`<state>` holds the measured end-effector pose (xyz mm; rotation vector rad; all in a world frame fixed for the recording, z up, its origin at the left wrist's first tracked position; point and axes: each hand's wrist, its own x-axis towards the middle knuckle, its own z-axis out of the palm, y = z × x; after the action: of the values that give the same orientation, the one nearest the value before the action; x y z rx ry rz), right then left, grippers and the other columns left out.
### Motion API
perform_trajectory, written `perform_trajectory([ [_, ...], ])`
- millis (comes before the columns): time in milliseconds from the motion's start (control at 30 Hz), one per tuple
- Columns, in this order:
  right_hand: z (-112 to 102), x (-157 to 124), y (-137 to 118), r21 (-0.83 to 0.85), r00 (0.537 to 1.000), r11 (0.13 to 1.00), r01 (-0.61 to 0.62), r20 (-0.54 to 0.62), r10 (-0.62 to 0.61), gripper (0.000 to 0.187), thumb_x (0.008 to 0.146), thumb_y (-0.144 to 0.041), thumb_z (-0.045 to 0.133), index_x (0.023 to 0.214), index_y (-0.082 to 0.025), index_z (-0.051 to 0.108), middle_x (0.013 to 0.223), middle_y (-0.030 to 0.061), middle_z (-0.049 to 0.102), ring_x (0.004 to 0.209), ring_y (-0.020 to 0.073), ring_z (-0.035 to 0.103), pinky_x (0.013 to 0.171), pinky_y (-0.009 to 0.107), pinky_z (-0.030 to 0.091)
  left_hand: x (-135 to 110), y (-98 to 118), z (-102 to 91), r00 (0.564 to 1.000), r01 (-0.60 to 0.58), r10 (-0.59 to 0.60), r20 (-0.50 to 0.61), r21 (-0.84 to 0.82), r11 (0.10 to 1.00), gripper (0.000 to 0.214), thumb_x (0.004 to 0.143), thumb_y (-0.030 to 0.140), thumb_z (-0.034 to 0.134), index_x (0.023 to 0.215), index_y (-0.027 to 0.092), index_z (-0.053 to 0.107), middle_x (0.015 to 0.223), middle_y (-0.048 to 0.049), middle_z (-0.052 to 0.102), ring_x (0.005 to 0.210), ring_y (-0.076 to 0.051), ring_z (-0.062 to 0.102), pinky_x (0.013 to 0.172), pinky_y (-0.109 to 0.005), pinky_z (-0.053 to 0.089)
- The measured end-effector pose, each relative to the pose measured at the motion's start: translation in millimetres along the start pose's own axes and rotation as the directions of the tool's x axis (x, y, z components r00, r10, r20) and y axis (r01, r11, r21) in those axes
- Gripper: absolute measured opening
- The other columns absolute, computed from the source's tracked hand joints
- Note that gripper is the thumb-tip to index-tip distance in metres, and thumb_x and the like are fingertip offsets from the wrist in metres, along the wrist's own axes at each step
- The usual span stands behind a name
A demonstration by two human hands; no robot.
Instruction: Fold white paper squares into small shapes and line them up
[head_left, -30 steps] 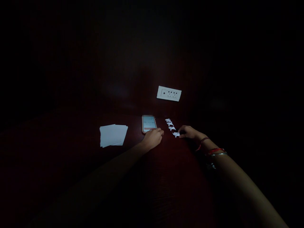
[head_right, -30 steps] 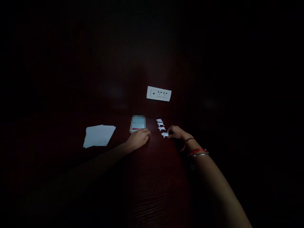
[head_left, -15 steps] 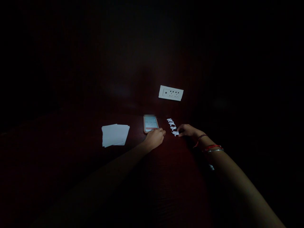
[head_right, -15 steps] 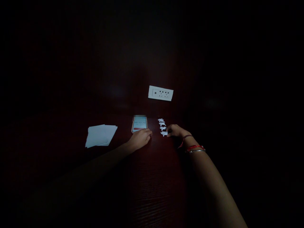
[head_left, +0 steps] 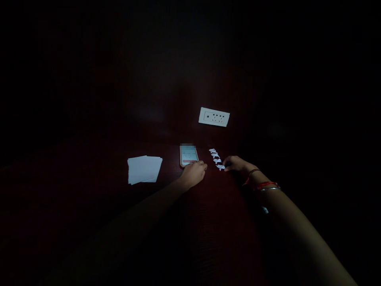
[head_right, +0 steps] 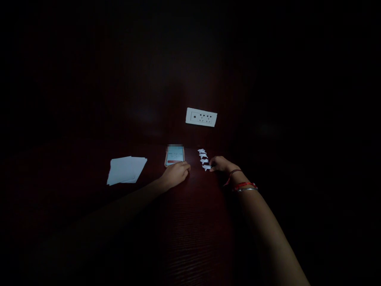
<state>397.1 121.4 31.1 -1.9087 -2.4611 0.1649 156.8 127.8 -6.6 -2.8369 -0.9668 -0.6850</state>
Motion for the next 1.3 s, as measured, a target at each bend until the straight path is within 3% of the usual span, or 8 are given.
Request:
perform_trajectory([
  [433, -4.0, -3.6, -7.8, 0.022, 0.999, 1.0, -0.01, -0.05, 0.011, 0.036, 0.058, -0.027, 0.066, 0.091, -0.015, 0.06, 0.088, 0.0047, 0.061, 0.078, 0.0165, 0.055, 0.068, 0.022, 0.04, -1.7, -1.4, 1.7, 1.0, -0.016, 0.017, -0.021, 0.019, 1.0, 0.015, 0.076, 0.012, 0.039, 0.082, 0.017, 0.053, 0.088, -0.0038, 0.054, 0.077, -0.017, 0.052, 0.066, -0.025, 0.039],
  [667, -11.4, -26.7, -25.6, 0.043, 0.987, 0.999, 0.003, -0.161, 0.004, 0.029, 0.06, -0.028, 0.065, 0.086, -0.016, 0.06, 0.087, 0.0047, 0.059, 0.079, 0.0167, 0.054, 0.07, 0.024, 0.04, -10.3, 1.9, -7.0, 0.999, -0.004, 0.005, -0.032, 0.024, 1.0, 0.016, 0.077, 0.011, 0.039, 0.083, 0.017, 0.053, 0.089, -0.0048, 0.054, 0.081, -0.018, 0.052, 0.069, -0.026, 0.04],
  [833, 7.3, -62.1, -80.7, 0.077, 0.953, 0.995, 0.063, -0.302, -0.037, 0.022, 0.071, -0.03, 0.055, 0.087, -0.015, 0.057, 0.09, 0.006, 0.056, 0.082, 0.015, 0.053, 0.074, 0.025, 0.039, -40.2, 9.1, -29.8, 0.999, -0.005, 0.007, -0.05, 0.045, 0.999, 0.02, 0.077, 0.013, 0.042, 0.093, 0.018, 0.052, 0.101, -0.0061, 0.051, 0.092, -0.019, 0.049, 0.075, -0.029, 0.04],
  [933, 23.4, -76.2, -121.5, 0.083, 0.933, 0.989, 0.122, -0.348, -0.086, 0.02, 0.074, -0.029, 0.052, 0.087, -0.015, 0.057, 0.089, 0.0062, 0.056, 0.084, 0.0143, 0.052, 0.076, 0.025, 0.039, -71.7, 3.2, -51.0, 0.995, -0.011, 0.017, -0.093, 0.063, 0.998, 0.026, 0.077, 0.015, 0.043, 0.102, 0.02, 0.049, 0.118, -0.0046, 0.04, 0.108, -0.021, 0.037, 0.087, -0.032, 0.033],
  [1133, 39.7, -60.4, -194.2, 0.139, 0.89, 0.95, 0.279, -0.409, -0.202, 0.018, 0.076, -0.027, 0.05, 0.085, -0.014, 0.057, 0.086, 0.007, 0.055, 0.081, 0.0144, 0.052, 0.073, 0.025, 0.04, -146.6, -54.2, -93.2, 0.979, 0.15, -0.137, -0.151, 0.082, 0.985, 0.028, 0.081, 0.025, 0.039, 0.107, 0.017, 0.045, 0.123, -0.0087, 0.033, 0.112, -0.025, 0.032, 0.09, -0.039, 0.029],
  [1300, 43.1, -27.2, -250.1, 0.147, 0.865, 0.921, 0.361, -0.423, -0.271, 0.024, 0.076, -0.026, 0.05, 0.096, -0.014, 0.055, 0.093, 0.0076, 0.054, 0.088, 0.0154, 0.05, 0.077, 0.026, 0.038, -185.3, -98.7, -105.6, 0.962, 0.258, -0.252, -0.107, 0.048, 0.965, 0.039, 0.079, 0.039, 0.041, 0.111, 0.017, 0.043, 0.117, -0.0087, 0.041, 0.106, -0.023, 0.04, 0.085, -0.035, 0.035],
])
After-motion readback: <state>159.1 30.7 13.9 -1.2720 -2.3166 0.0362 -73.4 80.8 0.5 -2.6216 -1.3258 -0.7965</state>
